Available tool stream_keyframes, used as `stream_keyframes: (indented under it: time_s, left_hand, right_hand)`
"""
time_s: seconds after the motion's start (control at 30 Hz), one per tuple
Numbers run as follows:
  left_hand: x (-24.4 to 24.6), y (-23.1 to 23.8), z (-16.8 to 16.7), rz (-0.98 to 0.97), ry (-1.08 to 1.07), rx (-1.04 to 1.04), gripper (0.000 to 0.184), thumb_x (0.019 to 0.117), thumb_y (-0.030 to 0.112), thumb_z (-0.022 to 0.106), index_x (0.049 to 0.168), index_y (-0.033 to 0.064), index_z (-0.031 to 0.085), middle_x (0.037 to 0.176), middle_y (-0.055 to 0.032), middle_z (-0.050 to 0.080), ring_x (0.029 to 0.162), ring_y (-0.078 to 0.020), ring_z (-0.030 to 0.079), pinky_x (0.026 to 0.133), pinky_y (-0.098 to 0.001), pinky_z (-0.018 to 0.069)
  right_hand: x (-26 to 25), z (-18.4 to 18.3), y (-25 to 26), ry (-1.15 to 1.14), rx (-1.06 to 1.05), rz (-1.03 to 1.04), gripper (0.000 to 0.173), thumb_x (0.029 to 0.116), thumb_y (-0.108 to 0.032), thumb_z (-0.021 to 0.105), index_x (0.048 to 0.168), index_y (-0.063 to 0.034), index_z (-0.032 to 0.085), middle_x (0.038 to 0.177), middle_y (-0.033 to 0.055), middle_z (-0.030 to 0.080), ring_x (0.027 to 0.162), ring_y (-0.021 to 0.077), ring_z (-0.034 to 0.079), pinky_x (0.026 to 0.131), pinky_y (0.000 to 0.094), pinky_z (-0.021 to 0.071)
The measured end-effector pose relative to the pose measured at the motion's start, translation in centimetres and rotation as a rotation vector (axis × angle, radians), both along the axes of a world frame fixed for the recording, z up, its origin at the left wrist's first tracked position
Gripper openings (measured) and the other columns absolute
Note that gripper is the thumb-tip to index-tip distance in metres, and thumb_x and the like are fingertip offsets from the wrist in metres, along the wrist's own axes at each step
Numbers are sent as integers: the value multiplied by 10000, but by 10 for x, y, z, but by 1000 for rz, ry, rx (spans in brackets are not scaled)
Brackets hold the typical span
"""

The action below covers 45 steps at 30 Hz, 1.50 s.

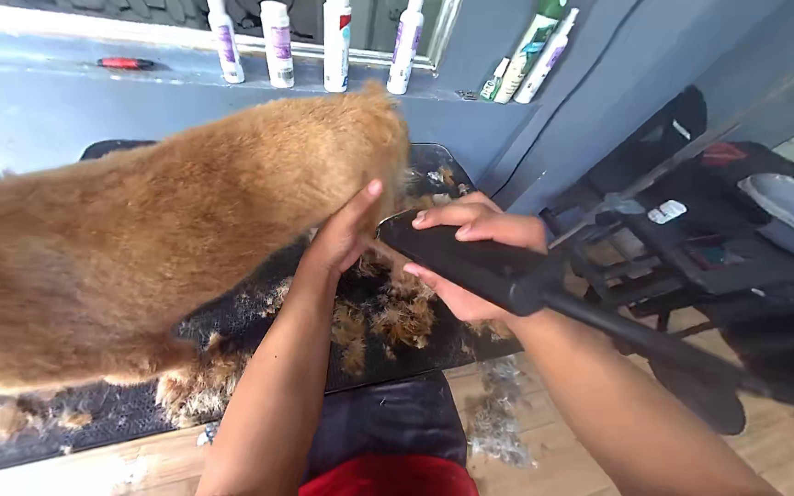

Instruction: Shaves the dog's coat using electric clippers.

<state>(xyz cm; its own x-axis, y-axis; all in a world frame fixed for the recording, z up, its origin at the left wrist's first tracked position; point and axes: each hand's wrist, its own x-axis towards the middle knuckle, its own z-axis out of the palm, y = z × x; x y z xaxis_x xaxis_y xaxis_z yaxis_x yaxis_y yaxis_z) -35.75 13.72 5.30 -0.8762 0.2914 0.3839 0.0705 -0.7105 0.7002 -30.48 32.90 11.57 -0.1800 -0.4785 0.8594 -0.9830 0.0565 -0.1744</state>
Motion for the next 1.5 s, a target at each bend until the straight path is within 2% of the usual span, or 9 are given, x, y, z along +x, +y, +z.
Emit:
stream_keyframes:
  time_s: [0.17, 0.3, 0.43, 0.6, 0.8, 0.97, 1.1, 1.27, 1.5]
  left_hand:
    - [7, -1, 14, 30, -11, -234, 470, 1058, 465, 491, 1317, 83, 581, 1094, -35, 699, 1023, -125, 668, 926, -353, 568]
    - [8, 2, 21, 39, -14, -339, 583, 1049, 555, 454, 1438, 127, 528, 1350, -56, 626, 1246, -128, 593, 1063, -390, 506]
    - [8, 0, 26, 11, 16, -381, 592, 1065, 545, 416, 1458, 114, 517, 1434, -69, 575, 1329, -118, 530, 1119, -382, 451]
    - [11, 7, 27, 116, 55, -410, 575, 1068, 531, 426, 1440, 106, 535, 1421, -77, 586, 1334, -114, 528, 1126, -385, 444]
    - [23, 4, 41, 53, -87, -326, 603, 1048, 567, 439, 1460, 132, 511, 1437, -67, 572, 1341, -138, 524, 1120, -425, 449]
    - [27, -3, 51, 21, -168, -204, 549, 1051, 543, 451, 1409, 139, 550, 1280, -65, 658, 1185, -163, 636, 995, -407, 553]
    - [22, -10, 51, 64, -201, -167, 469, 1048, 483, 515, 1332, 122, 608, 1156, -63, 700, 1068, -169, 682, 915, -387, 591]
    - [29, -12, 55, 31, -172, -175, 426, 1081, 428, 459, 1344, 116, 582, 1139, -63, 701, 1041, -172, 692, 899, -386, 600]
    - [36, -9, 61, 36, -197, -73, 313, 1099, 354, 439, 1234, 122, 600, 1020, -67, 694, 889, -177, 703, 800, -371, 624]
  right_hand:
    - [0, -34, 3, 103, 111, -122, 571, 776, -99, 889, 1242, -145, 562, 1223, 107, 693, 1129, 308, 671, 954, 456, 587]
    - [-4, -50, 25, 5, 389, -228, 448, 838, -167, 838, 1195, -91, 579, 1249, 124, 671, 1183, 275, 636, 991, 423, 551]
    - [14, -38, 15, 77, 225, -260, 503, 800, -161, 879, 1232, -189, 623, 1221, 45, 694, 1134, 259, 670, 935, 446, 588]
    - [16, -51, 6, 338, 281, -391, 466, 799, -174, 887, 1138, -130, 570, 1170, 88, 648, 1113, 275, 658, 919, 456, 585]
    - [14, -75, 26, 186, 554, -504, 360, 931, -311, 714, 1176, -93, 568, 1184, 180, 657, 1038, 334, 642, 829, 425, 555]
    - [10, -61, 62, 11, 820, -561, 402, 815, -316, 692, 1120, -58, 648, 1116, 147, 695, 1031, 328, 673, 770, 470, 595]
    - [21, -20, 71, -388, 491, -308, 427, 781, -238, 855, 1138, -157, 636, 1105, 23, 711, 1064, 193, 680, 938, 411, 594]
    - [3, 16, 42, -261, 34, -31, 667, 723, -65, 916, 1256, -195, 536, 1148, 32, 692, 1087, 267, 698, 975, 489, 601]
    - [-12, -40, 56, -528, -165, 120, 631, 701, 2, 892, 1215, -98, 540, 1111, 154, 712, 1053, 330, 709, 947, 509, 603]
